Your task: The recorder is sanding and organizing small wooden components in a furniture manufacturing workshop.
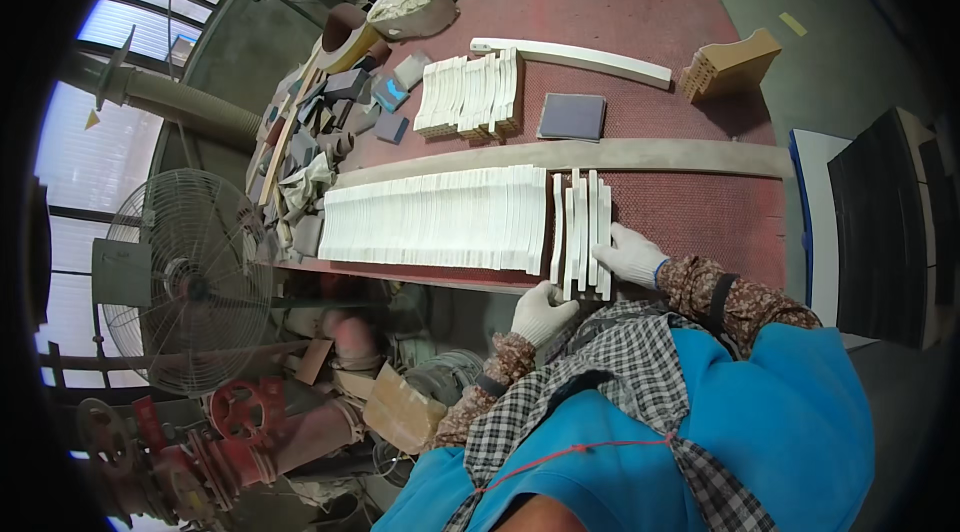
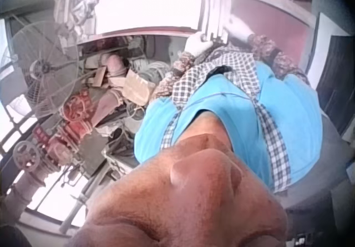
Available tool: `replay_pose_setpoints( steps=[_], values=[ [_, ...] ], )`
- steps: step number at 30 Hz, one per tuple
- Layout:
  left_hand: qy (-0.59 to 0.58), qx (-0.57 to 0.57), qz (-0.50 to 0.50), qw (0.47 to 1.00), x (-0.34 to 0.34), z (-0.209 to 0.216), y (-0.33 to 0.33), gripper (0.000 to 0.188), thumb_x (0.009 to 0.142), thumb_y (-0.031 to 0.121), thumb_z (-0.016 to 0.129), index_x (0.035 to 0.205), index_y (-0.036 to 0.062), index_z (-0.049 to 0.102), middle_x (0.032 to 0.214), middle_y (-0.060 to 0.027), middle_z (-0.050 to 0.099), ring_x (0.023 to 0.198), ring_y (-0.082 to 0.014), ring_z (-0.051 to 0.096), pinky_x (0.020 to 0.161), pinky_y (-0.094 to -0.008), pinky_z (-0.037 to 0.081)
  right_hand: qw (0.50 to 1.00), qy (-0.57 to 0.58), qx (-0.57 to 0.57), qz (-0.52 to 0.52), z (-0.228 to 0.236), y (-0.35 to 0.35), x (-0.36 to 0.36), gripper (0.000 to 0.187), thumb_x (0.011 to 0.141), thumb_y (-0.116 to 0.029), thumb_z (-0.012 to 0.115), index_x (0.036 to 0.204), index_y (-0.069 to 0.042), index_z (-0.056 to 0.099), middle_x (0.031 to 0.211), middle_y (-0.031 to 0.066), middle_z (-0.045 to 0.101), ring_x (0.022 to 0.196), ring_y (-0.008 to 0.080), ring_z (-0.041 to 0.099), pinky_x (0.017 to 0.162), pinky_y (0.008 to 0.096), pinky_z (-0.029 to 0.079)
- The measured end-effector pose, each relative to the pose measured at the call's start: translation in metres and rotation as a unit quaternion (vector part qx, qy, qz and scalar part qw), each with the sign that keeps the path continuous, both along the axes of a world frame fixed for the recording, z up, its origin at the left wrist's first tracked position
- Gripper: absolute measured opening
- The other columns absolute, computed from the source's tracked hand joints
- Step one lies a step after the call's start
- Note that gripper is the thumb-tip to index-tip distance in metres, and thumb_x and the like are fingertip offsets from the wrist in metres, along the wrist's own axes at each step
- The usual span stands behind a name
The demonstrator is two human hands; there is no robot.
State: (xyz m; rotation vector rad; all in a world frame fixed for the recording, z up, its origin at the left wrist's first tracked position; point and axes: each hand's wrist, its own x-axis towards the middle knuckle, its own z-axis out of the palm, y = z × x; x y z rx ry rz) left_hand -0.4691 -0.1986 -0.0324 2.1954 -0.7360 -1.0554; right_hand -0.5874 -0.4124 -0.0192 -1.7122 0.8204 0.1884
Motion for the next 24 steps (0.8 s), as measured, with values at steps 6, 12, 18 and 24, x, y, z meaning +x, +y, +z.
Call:
replay_pose_setpoints(
  steps=[6, 12, 18, 24],
  values=[
    [-0.119, 0.014, 0.035, 0.992, 0.007, 0.008, -0.001, 0.046, 0.080, 0.041, 0.082, 0.082, 0.0003, 0.062, 0.073, -0.0154, 0.066, 0.068, -0.0282, 0.067, 0.069, -0.0417, 0.055, 0.998, -0.023, -0.047, 0.045, 0.006, -0.001, 0.023, 0.059, 0.093, -0.037, 0.061, 0.134, 0.006, 0.054, 0.123, 0.0265, 0.067, 0.115, 0.0375, 0.067, 0.100, 0.0432, 0.051],
    [0.264, 0.057, 0.122, 0.955, 0.003, -0.003, 0.012, 0.039, 0.091, 0.037, 0.077, 0.090, -0.0011, 0.067, 0.066, -0.0054, 0.066, 0.064, -0.0161, 0.065, 0.062, -0.0294, 0.053, 0.997, 0.021, -0.043, 0.059, 0.014, -0.007, 0.022, 0.063, 0.091, -0.037, 0.064, 0.135, 0.006, 0.051, 0.106, 0.0189, 0.070, 0.085, 0.0276, 0.070, 0.080, 0.0387, 0.056],
    [0.434, -0.101, 0.225, 0.866, 0.004, -0.007, -0.015, 0.026, 0.098, 0.016, 0.065, 0.109, -0.0071, 0.063, 0.090, -0.0117, 0.068, 0.074, -0.0160, 0.065, 0.064, -0.0260, 0.053, 0.998, 0.001, 0.059, 0.016, 0.016, -0.001, 0.028, 0.049, 0.091, -0.030, 0.064, 0.126, 0.004, 0.056, 0.090, 0.0104, 0.067, 0.072, 0.0161, 0.064, 0.065, 0.0333, 0.053],
    [0.378, -0.005, 0.150, 0.914, 0.014, 0.006, -0.016, 0.026, 0.096, 0.020, 0.066, 0.107, -0.0039, 0.068, 0.087, -0.0113, 0.071, 0.070, -0.0164, 0.065, 0.067, -0.0281, 0.055, 0.993, -0.013, 0.111, 0.023, 0.020, -0.010, 0.033, 0.044, 0.091, -0.027, 0.063, 0.121, 0.005, 0.057, 0.093, 0.0116, 0.067, 0.073, 0.0181, 0.064, 0.065, 0.0341, 0.055]
  ],
)
